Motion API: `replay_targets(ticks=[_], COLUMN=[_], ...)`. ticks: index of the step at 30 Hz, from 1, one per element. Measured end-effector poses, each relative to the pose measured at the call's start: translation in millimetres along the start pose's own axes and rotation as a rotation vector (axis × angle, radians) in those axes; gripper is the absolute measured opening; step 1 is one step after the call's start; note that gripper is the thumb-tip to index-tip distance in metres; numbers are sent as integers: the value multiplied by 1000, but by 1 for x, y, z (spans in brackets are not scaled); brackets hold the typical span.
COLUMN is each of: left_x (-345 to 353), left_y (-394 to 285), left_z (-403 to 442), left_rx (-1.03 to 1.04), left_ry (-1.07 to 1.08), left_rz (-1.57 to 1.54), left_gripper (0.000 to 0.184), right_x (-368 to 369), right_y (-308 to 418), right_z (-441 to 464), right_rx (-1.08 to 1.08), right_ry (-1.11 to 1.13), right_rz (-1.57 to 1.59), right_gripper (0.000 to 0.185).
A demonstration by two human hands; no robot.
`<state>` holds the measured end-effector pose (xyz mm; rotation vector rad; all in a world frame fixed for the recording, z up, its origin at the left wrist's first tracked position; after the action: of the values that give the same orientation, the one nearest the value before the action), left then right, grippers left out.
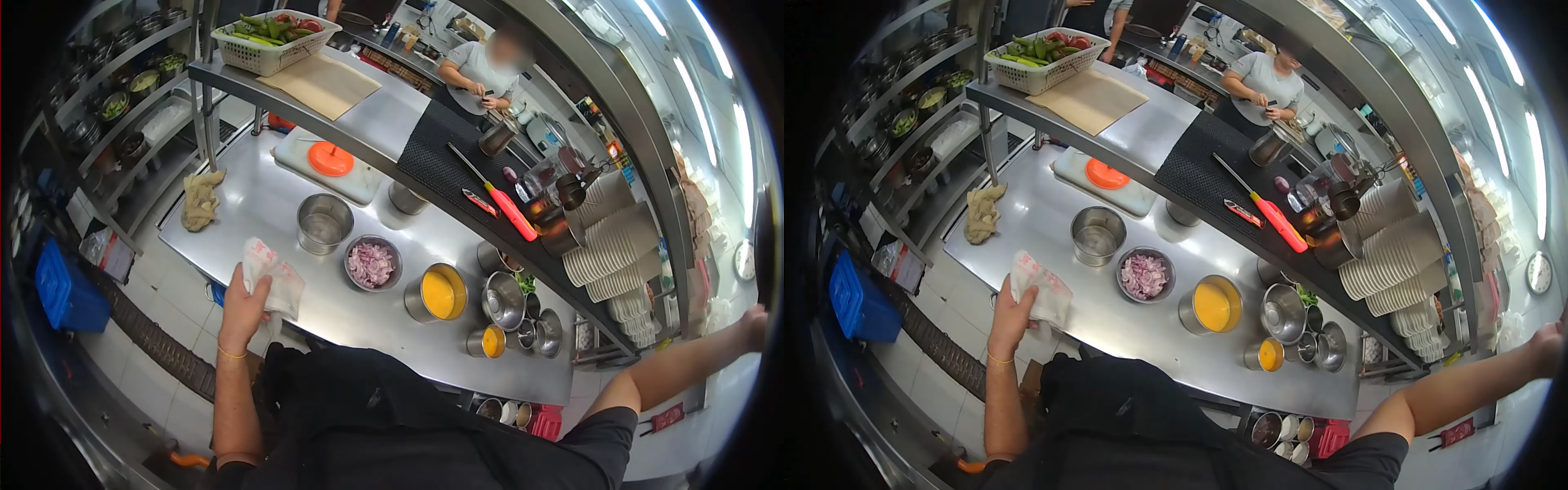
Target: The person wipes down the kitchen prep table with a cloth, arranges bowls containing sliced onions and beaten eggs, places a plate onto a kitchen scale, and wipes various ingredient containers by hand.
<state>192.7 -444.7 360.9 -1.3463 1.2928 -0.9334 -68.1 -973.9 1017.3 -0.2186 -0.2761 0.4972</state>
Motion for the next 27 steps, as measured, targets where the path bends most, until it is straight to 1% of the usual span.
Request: replay_targets(ticks=[2, 3, 4, 6, 7, 8, 9, 10, 11, 12, 14, 15, 17, 18, 19, 21, 22, 23, 24, 25, 26, 27], left_x=[-14, -21, -25, -29, -22, -16, -5, 0, 6, 7, 6, -2, -17, -33, -54, -94, -111, -127, -142, -145, -153, -156], left_y=[-9, -14, -19, -27, -17, 3, 18, 16, 25, 45, 55, 66, 95, 103, 93, 89, 98, 101, 121, 121, 142, 151], left_z=[16, 25, 36, 64, 87, 113, 140, 142, 154, 159, 137, 142, 160, 170, 173, 194, 210, 226, 254, 257, 281, 287], left_rx=[39, 57, 118, 238, 244, 238, 273, 149, 381, 349, 326, 277, 201, 201, 151, 113, 154, 218, 208, 327, 193, 183], left_ry=[-18, -32, -42, -105, -91, -95, -30, 109, 52, 17, -13, -23, -28, -114, -232, -435, -564, -643, -647, -770, -655, -587], left_rz=[44, 64, 41, 10, -94, -189, -201, 51, 148, 511, 761, 760, 762, 750, 780, 912, 983, 1015, 1136, 1260, 1262, 1143], left_gripper=[29, 29, 32, 34, 36, 38, 38, 42, 48, 56, 57, 57, 57, 49, 40, 40, 41, 42, 43, 43, 45, 42], right_x=[28, 41, 57, 102, 131, 163, 184, 195, 200, 205, 202, 198, 187, 182, 179, 179, 177, 177, 181, 185, 185, 183], right_y=[53, 78, 101, 144, 161, 177, 191, 193, 197, 201, 206, 204, 209, 213, 217, 226, 230, 236, 239, 239, 238, 237], right_z=[-44, -72, -102, -168, -205, -243, -283, -316, -349, -372, -408, -420, -445, -453, -462, -477, -482, -486, -490, -492, -496, -500], right_rx=[-48, -40, -11, 111, 213, 340, 461, 639, 805, 870, 1010, 1077, 1319, 1381, 1443, 1486, 1510, 1489, 1467, 1441, 1436, 1437], right_ry=[304, 489, 687, 1114, 1336, 1567, 1809, 1857, 1913, 1849, 1822, 1786, 1783, 1775, 1764, 1750, 1735, 1768, 1790, 1796, 1816, 1829], right_rz=[196, 320, 451, 699, 791, 807, 852, 788, 711, 657, 668, 643, 677, 692, 708, 720, 711, 715, 707, 679, 668, 650], right_gripper=[54, 56, 59, 64, 66, 69, 73, 73, 74, 70, 68, 67, 63, 62, 60, 58, 57, 56, 56, 55, 56, 56])
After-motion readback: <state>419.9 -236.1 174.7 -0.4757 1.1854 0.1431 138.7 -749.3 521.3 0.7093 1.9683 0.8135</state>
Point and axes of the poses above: each hand's wrist, its own z-axis towards the middle knuckle, its own x-axis out of the palm, y = z × x, the point moved 7 cm from there along z, towards the middle knuckle, and after that the axes turned 7 degrees about z, right-handed, at the moved point
